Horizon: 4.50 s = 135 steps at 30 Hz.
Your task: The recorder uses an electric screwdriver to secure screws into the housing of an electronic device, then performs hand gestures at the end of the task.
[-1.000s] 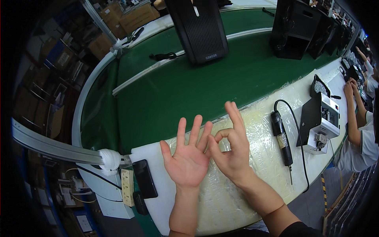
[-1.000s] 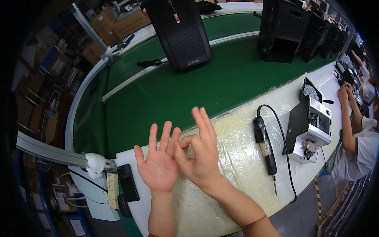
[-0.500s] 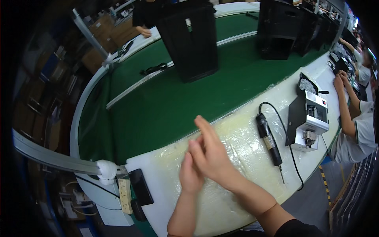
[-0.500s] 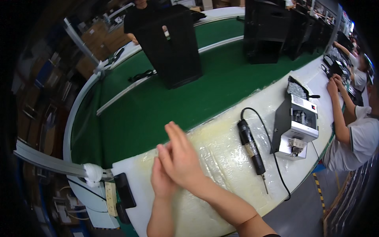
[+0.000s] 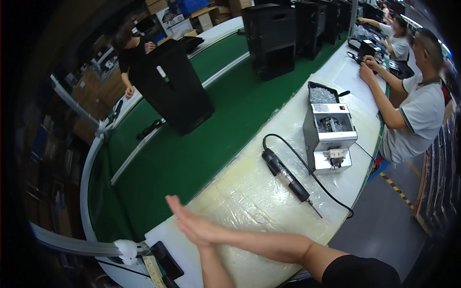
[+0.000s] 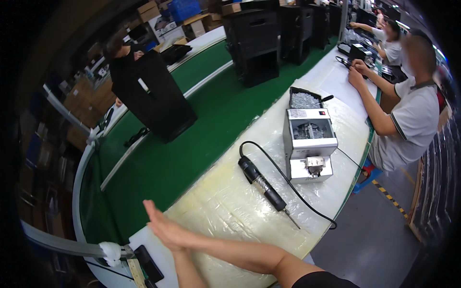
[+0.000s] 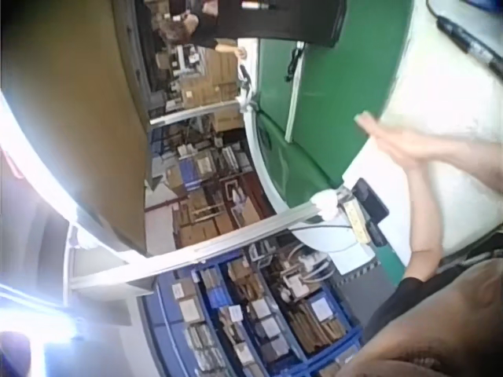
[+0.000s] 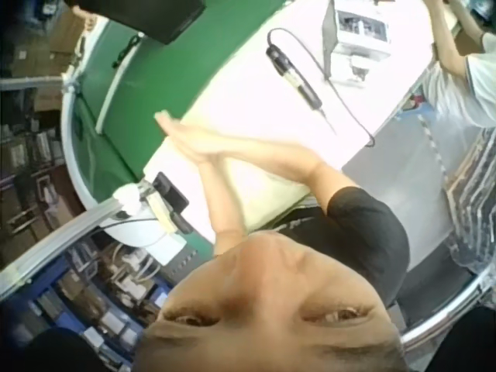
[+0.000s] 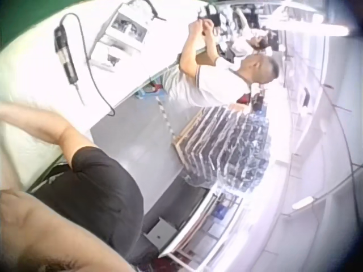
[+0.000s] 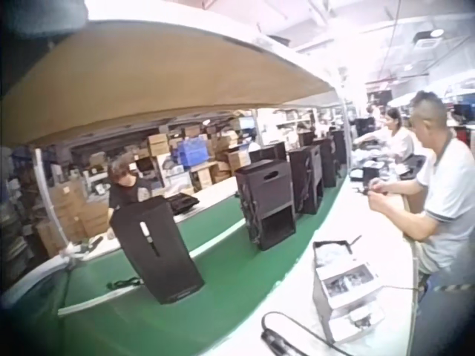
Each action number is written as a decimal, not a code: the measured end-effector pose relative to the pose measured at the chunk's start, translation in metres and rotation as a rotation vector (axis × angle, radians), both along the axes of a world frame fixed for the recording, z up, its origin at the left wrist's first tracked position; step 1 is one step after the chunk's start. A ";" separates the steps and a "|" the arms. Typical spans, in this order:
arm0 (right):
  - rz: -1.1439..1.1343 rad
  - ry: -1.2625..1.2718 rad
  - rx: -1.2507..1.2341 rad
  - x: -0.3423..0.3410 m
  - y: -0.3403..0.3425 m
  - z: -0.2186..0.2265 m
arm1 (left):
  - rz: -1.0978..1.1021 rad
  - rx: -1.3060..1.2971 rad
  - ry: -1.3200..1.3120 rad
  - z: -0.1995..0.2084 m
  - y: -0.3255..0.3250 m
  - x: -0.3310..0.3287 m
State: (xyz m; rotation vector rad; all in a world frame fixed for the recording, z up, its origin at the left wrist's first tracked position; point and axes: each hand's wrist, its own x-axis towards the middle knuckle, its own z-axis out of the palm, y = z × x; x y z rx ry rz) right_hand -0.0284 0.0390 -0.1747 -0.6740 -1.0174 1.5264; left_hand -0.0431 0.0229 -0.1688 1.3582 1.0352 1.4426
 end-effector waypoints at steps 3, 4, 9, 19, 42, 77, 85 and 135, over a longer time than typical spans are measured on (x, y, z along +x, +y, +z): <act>-0.104 -0.362 0.285 -0.006 -0.011 -0.005 | -0.087 -0.173 -0.548 0.014 0.006 -0.010; -0.172 -0.494 0.419 -0.009 -0.015 -0.005 | -0.119 -0.217 -0.727 0.018 0.003 -0.014; -0.380 -0.776 0.418 0.039 0.013 -0.006 | -0.206 -0.207 -0.766 0.016 -0.013 0.005; 0.197 0.518 -0.514 0.088 0.029 0.018 | -0.028 0.442 0.770 -0.012 0.004 0.009; 0.206 0.526 -0.309 0.086 0.019 0.024 | -0.070 0.486 0.870 0.014 -0.009 0.005; 0.113 1.061 -0.010 0.110 0.020 0.049 | -0.158 0.402 0.755 0.028 -0.017 0.005; 0.220 1.066 0.043 0.115 0.024 0.032 | -0.163 0.411 0.770 0.026 -0.017 0.007; 0.020 1.037 -0.037 0.103 0.020 0.050 | -0.104 0.381 0.694 0.026 -0.025 0.018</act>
